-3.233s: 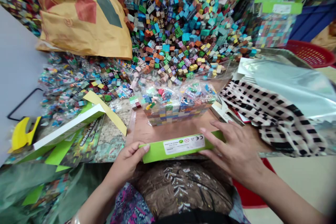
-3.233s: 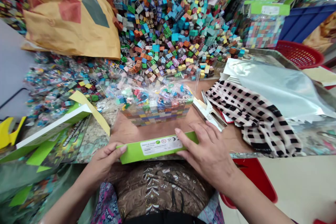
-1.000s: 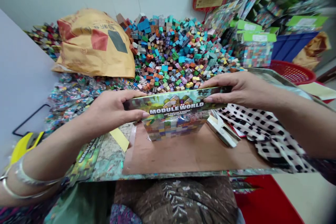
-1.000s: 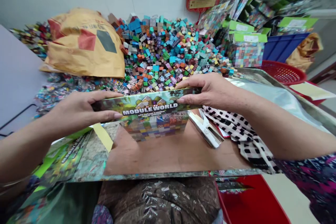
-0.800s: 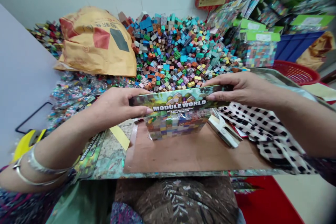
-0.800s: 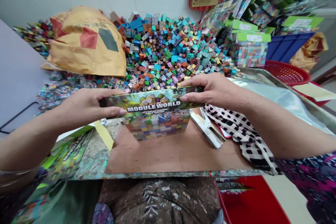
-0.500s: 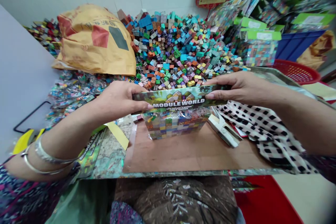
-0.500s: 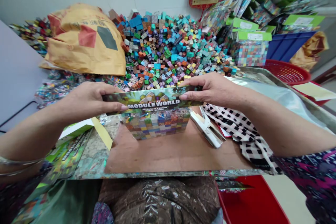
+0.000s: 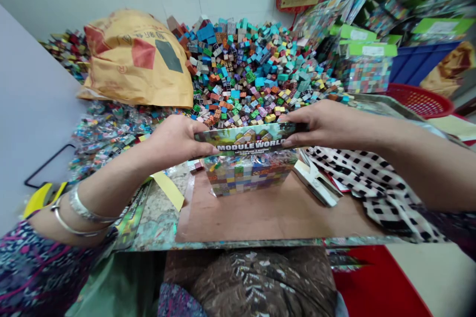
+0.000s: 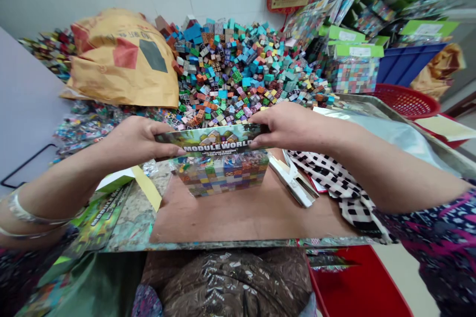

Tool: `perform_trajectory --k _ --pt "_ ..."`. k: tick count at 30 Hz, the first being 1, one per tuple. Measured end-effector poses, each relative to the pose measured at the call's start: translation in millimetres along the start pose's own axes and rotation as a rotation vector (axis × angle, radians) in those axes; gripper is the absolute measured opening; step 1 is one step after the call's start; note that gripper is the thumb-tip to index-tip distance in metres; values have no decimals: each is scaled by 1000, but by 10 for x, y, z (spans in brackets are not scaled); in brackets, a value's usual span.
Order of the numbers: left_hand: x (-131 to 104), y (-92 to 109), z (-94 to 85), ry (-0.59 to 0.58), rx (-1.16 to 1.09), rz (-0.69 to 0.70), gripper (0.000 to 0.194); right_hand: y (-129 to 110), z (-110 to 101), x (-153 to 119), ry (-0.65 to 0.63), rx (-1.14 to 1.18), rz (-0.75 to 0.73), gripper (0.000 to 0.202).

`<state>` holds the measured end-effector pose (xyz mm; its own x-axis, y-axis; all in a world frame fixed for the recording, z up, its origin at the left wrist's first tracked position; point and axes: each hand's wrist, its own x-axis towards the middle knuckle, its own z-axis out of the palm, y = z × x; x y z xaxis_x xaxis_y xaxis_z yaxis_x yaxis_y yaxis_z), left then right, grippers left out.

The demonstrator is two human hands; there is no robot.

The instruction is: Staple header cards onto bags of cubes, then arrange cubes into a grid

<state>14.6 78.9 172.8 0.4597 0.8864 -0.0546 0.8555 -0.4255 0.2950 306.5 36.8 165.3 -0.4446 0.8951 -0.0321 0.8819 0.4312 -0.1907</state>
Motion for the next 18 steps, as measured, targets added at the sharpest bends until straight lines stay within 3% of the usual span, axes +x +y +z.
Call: perform_trajectory --k 5,13,18 --pt "11 -4 6 13 19 -1 25 -152 -7 150 -51 -224 8 28" --pt "51 5 21 11 -18 63 19 -85 160 173 35 -78 18 24" --pt "82 -30 37 11 -62 77 19 -71 75 182 7 -42 -120 29"
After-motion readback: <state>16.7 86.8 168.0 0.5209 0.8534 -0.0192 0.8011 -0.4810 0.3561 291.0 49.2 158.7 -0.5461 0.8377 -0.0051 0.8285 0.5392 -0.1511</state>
